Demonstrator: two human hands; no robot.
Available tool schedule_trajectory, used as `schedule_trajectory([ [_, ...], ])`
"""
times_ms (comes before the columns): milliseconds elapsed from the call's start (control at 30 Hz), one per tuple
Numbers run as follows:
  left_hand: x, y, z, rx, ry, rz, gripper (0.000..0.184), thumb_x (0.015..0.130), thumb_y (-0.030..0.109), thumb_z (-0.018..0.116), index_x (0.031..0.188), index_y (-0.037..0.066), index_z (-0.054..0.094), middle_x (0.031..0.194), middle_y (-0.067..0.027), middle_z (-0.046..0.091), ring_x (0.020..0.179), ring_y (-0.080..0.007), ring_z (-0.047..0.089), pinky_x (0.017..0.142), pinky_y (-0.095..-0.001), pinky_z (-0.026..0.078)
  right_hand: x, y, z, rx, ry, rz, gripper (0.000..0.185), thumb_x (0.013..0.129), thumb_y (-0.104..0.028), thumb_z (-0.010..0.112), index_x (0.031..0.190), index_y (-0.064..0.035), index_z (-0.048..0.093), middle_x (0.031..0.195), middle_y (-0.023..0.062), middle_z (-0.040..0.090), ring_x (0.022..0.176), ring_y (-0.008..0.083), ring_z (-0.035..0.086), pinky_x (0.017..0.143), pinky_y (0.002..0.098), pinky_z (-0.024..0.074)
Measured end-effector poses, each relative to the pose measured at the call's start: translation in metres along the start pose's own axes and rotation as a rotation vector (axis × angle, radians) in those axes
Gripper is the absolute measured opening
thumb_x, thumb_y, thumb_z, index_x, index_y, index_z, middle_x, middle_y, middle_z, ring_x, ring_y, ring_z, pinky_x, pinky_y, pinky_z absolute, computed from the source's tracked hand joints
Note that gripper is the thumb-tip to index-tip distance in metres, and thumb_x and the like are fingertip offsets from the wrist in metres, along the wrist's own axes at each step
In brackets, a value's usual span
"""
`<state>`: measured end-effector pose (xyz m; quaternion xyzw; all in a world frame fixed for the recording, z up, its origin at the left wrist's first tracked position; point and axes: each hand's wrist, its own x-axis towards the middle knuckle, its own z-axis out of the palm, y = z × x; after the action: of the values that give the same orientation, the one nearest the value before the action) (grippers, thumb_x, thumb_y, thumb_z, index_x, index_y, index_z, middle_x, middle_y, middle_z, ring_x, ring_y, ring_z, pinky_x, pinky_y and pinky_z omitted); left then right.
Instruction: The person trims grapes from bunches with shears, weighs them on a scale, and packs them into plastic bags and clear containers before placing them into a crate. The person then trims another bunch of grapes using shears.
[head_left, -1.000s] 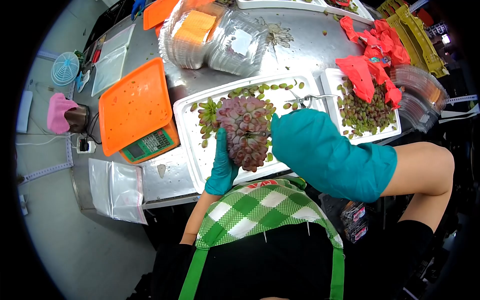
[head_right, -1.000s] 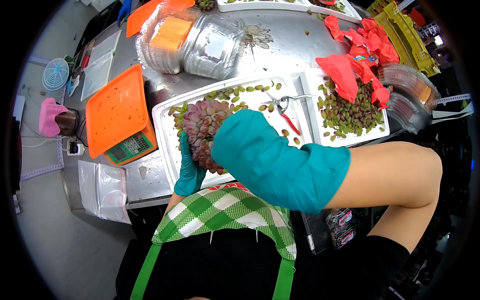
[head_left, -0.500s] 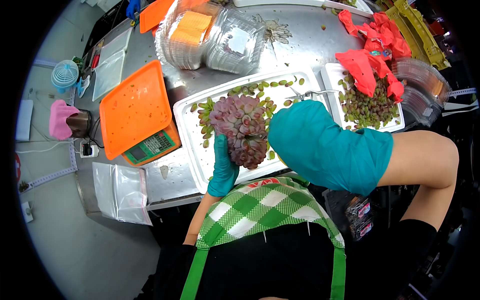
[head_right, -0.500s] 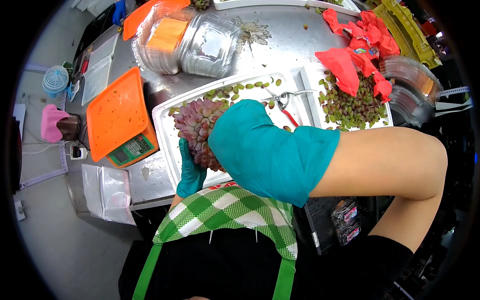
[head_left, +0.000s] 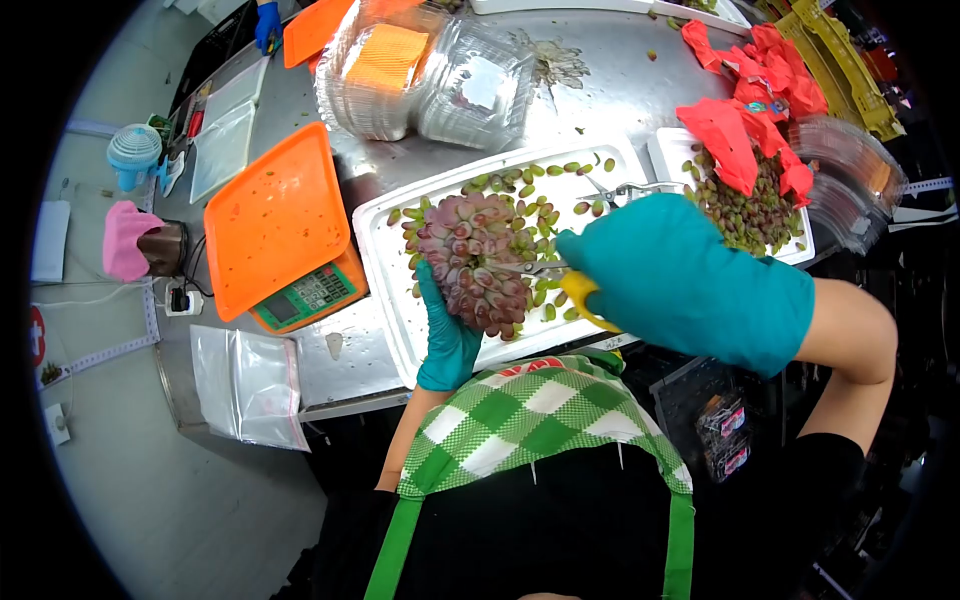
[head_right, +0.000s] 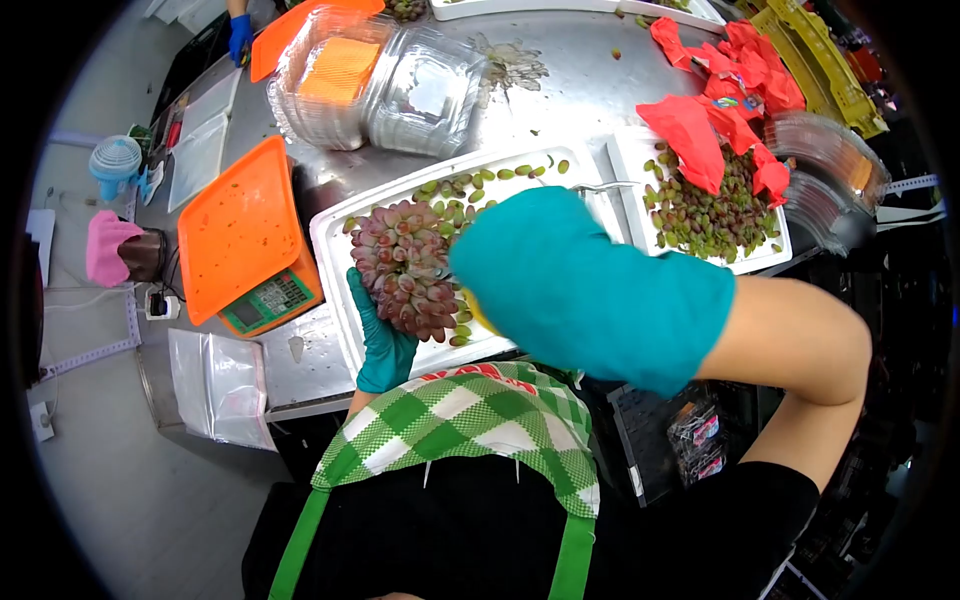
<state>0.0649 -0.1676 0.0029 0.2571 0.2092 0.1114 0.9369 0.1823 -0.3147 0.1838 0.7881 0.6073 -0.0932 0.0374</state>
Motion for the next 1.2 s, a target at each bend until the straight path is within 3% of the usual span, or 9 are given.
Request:
schedule_trajectory([
  [133,0.010,0.000,-0.021,-0.109,-0.038,0.007,0.071,0.079,0.058,0.042,0.130,0.011,0.026,0.129,-0.0096,0.035,0.116,-0.0242,0.039,0.095,-0.0372,0.037,-0.009,0.018,0.007,0.516,0.002,0.429,0.027,0.074,-0.028,0.060,0.091,-0.0078,0.056,0.081,0.0141,0.060,0.072,0.0286,0.059,0.061,0.0366,0.0465],
  [333,0.010,0.005,-0.012,-0.097,-0.040,-0.034,0.072,0.078,0.059,0.042,0.129,0.011,0.027,0.129,-0.0096,0.036,0.115,-0.0243,0.040,0.094,-0.0376,0.038,-0.025,0.048,0.204,0.812,0.344,0.909,0.039,0.076,-0.026,0.061,0.104,-0.0065,0.041,0.084,0.0145,0.061,0.076,0.0301,0.060,0.063,0.0375,0.0470],
  [467,0.008,0.004,-0.003,-0.033,-0.039,-0.075,0.073,0.077,0.059,0.042,0.129,0.010,0.028,0.127,-0.0094,0.038,0.113,-0.0240,0.042,0.093,-0.0377,0.039,-0.036,0.027,0.261,0.725,0.374,0.859,0.032,0.075,-0.020,0.061,0.098,-0.0036,0.045,0.090,0.0134,0.059,0.081,0.0278,0.059,0.068,0.0355,0.0465],
  [533,0.007,0.003,0.003,0.012,-0.050,-0.083,0.073,0.077,0.060,0.042,0.129,0.010,0.028,0.127,-0.0096,0.038,0.114,-0.0243,0.041,0.093,-0.0383,0.039,-0.033,0.016,0.220,0.287,-0.028,0.850,0.028,0.076,-0.021,0.060,0.096,-0.0043,0.050,0.089,0.0122,0.058,0.085,0.0277,0.057,0.074,0.0341,0.0453],
  [600,0.006,0.004,0.016,0.065,-0.070,-0.074,0.073,0.078,0.059,0.042,0.129,0.010,0.027,0.128,-0.0102,0.036,0.115,-0.0250,0.040,0.094,-0.0397,0.037,-0.032,0.009,0.209,0.423,0.245,0.807,0.030,0.078,-0.024,0.058,0.102,-0.0061,0.053,0.089,0.0128,0.057,0.084,0.0285,0.056,0.076,0.0340,0.0445],
  [733,0.009,0.001,0.031,0.232,-0.082,-0.038,0.067,0.082,0.055,0.039,0.129,0.010,0.027,0.127,-0.0088,0.037,0.113,-0.0219,0.042,0.093,-0.0380,0.038,0.000,-0.010,0.156,1.784,0.595,0.651,0.055,0.086,-0.047,0.038,0.133,-0.0202,0.027,0.125,0.0075,0.039,0.109,0.0170,0.044,0.090,0.0324,0.0335],
  [867,0.015,-0.006,0.035,0.417,-0.130,0.036,0.064,0.085,0.052,0.036,0.133,0.011,0.023,0.129,-0.0084,0.033,0.113,-0.0217,0.039,0.095,-0.0367,0.033,0.039,-0.019,0.167,2.157,0.952,0.448,0.062,0.084,-0.053,0.036,0.131,-0.0124,0.027,0.127,0.0100,0.038,0.113,0.0204,0.042,0.092,0.0385,0.0375],
  [967,0.015,0.003,0.037,0.621,-0.156,0.009,0.063,0.086,0.049,0.037,0.135,0.014,0.020,0.132,-0.0089,0.028,0.112,-0.0233,0.039,0.093,-0.0360,0.033,0.031,-0.016,0.163,2.609,0.788,0.522,0.063,0.083,-0.051,0.042,0.128,-0.0075,0.031,0.122,0.0085,0.043,0.105,0.0203,0.048,0.089,0.0340,0.0411],
  [1200,0.022,-0.003,0.010,0.728,0.010,0.114,0.061,0.082,0.041,0.050,0.132,0.015,0.027,0.126,-0.0071,0.038,0.101,-0.0163,0.045,0.083,-0.0291,0.038,0.036,-0.019,0.176,2.650,0.765,0.513,0.059,0.082,-0.049,0.046,0.123,-0.0083,0.038,0.118,0.0080,0.046,0.104,0.0191,0.049,0.087,0.0344,0.0428],
])
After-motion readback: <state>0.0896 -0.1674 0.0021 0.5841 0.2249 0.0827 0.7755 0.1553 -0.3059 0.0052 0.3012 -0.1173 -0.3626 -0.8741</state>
